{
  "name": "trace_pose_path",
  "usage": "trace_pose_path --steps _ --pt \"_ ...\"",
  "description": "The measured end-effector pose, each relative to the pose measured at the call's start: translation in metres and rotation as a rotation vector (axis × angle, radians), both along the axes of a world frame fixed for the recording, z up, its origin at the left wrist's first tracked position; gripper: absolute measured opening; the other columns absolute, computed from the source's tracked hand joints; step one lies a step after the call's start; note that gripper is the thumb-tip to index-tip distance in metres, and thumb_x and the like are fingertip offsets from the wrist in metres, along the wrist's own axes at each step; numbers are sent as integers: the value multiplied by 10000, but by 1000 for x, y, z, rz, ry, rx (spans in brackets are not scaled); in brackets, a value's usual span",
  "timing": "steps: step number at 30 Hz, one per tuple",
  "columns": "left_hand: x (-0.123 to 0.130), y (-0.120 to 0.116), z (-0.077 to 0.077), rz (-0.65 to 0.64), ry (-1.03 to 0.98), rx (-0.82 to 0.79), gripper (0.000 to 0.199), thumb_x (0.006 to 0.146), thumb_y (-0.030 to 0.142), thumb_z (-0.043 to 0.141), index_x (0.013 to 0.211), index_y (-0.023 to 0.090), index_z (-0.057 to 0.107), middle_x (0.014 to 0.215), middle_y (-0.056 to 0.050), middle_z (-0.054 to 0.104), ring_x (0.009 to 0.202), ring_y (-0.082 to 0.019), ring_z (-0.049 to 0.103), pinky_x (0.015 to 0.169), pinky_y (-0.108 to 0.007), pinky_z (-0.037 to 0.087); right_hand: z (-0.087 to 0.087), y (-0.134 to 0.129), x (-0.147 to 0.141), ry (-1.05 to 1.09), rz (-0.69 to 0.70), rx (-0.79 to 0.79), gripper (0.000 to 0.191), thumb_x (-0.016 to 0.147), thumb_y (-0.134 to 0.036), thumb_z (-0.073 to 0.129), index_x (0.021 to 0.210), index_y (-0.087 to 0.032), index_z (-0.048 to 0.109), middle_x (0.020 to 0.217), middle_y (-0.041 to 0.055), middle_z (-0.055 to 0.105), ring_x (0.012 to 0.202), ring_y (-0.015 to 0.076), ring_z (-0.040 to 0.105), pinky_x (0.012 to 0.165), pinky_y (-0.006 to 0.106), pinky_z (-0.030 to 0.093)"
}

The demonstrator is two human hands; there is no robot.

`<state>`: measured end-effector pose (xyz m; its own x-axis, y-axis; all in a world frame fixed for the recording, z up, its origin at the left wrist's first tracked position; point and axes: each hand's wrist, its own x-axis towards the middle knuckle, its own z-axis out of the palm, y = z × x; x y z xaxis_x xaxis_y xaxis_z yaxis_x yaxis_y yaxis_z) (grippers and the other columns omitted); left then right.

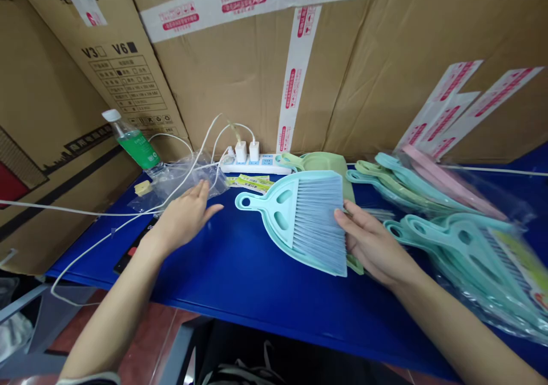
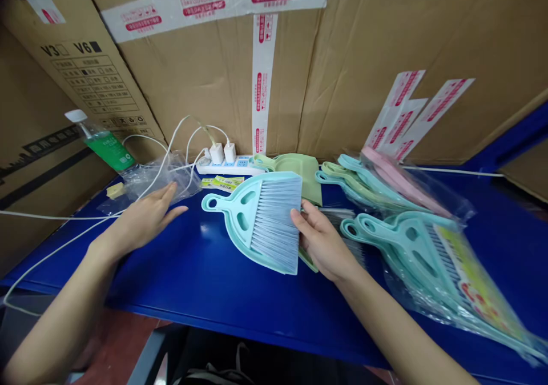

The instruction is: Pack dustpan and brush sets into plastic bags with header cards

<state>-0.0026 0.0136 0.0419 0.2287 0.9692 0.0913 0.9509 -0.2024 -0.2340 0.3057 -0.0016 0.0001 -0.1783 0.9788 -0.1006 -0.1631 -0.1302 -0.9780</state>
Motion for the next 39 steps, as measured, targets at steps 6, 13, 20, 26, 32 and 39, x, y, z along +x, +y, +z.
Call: trace_pose_path --steps 6,13,20,26,32,39 --pt "53 -12 0 -432 -53 -32 518 955 282 526 1409 56 423 1271 -190 648 1187 -277 621 1040 -432 493 -2 3 7 -102 115 17 716 716 -668 702 1265 -232 554 1051 100 739 959 272 701 809 411 593" --pt "52 -7 -16 -507 -165 92 386 982 305 477 1304 94 513 1133 -158 681 1111 -271 641 909 -417 564 14 -9 15 -740 -331 888 230 964 -341 497 1126 -258 638 1102 93 647 1018 232 631 838 402 535" --pt "57 -15 -19 -575 -184 157 403 1005 408 395 1259 133 547 1060 -131 694 1008 -260 669 888 -415 568 5 -32 -22 -1111 36 1122 197 930 -334 589 852 -165 654 859 78 588 836 228 526 740 372 478" --pt "59 -18 -7 -631 -201 133 440 1017 410 333 1231 111 575 989 -132 701 916 -249 682 816 -375 580 4 -32 -28 -1119 -50 1079 239 829 -348 710 710 -193 573 773 21 483 764 190 447 681 311 404" --pt "36 -11 25 -437 -248 192 478 991 469 353 1246 136 582 1010 -128 706 883 -262 691 785 -372 572 17 -47 -4 -1376 -317 1228 258 951 -317 518 764 -181 633 853 103 561 831 243 488 743 372 439" --pt "49 12 71 -130 -145 348 374 936 391 466 1199 168 611 1043 -151 693 1016 -319 647 859 -432 532 -13 -44 17 -1583 -161 1098 294 980 -339 458 910 -147 668 1251 211 616 1254 394 509 957 540 494"
